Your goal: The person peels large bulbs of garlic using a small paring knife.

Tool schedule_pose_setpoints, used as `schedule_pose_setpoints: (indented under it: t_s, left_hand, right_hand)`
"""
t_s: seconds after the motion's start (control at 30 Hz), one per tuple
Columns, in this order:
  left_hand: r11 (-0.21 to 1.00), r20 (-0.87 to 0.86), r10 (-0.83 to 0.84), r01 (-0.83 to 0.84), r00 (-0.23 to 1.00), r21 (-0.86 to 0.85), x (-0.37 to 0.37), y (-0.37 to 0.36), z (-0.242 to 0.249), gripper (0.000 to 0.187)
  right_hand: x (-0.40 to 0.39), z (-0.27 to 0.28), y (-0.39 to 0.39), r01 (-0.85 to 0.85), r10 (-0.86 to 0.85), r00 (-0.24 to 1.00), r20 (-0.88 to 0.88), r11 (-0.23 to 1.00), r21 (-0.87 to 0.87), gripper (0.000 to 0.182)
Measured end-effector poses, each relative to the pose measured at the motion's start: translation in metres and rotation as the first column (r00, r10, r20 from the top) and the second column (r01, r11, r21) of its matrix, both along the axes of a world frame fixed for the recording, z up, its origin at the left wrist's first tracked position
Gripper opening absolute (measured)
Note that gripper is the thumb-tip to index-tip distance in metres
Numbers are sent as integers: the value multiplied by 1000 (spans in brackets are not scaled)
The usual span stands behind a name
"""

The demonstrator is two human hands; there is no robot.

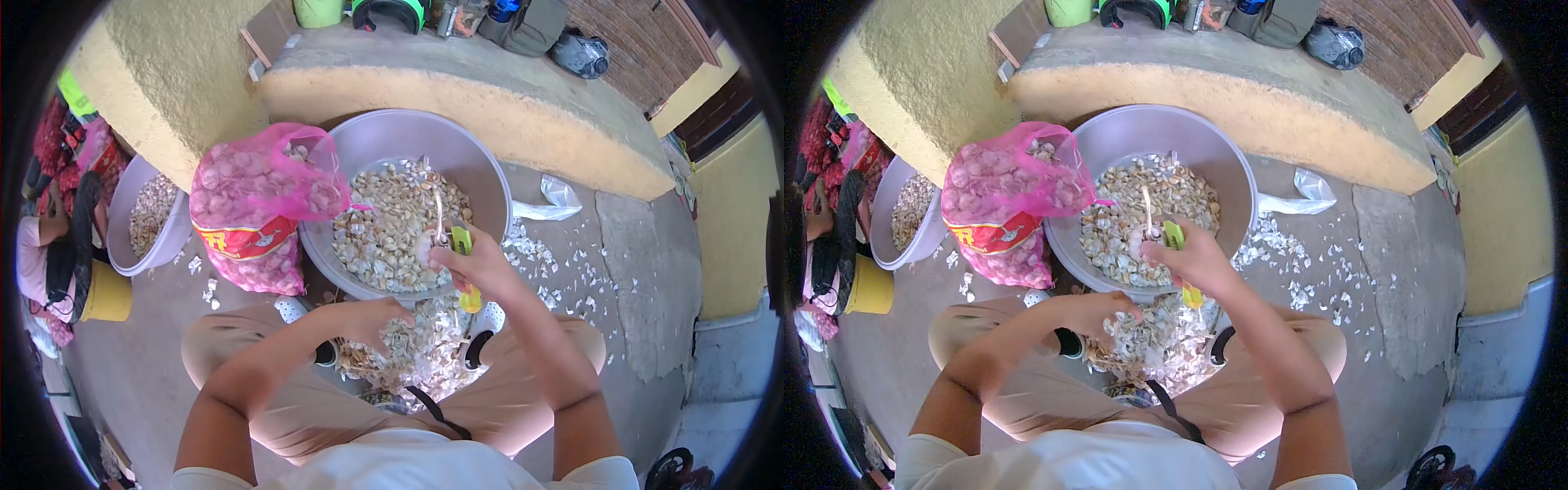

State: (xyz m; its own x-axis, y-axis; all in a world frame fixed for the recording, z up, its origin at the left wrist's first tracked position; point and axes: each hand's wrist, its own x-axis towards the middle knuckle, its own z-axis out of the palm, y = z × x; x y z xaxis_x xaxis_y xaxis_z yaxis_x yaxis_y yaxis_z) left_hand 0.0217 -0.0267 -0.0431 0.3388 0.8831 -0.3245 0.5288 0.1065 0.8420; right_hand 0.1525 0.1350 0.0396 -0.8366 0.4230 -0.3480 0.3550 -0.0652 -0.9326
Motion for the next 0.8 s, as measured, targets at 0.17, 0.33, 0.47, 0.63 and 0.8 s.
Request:
schedule_pose_setpoints:
  t_s: [0.17,0.33,0.47,0.63,0.8]
  left_hand:
    - [791,684,611,-347,398,-504,-30,20,33,52]
    - [830,663,547,-434,511,-350,-33,37,49,44]
    - [757,681,601,-572,418,-316,-35,38,60,37]
    - [711,707,624,-617,333,-337,-45,36,53,36]
    - [742,682,598,-611,420,-274,-43,31,64,45]
  right_hand:
    - [-7,0,4,-223,220,972,86,974,27,53]
    - [-25,2,17,-270,263,955,138,962,32,48]
    - [-24,11,18,-216,211,974,79,974,71,39]
    - [-15,12,28,-167,173,981,-86,984,66,23]
    - [-11,8,16,-229,246,968,-46,944,239,19]
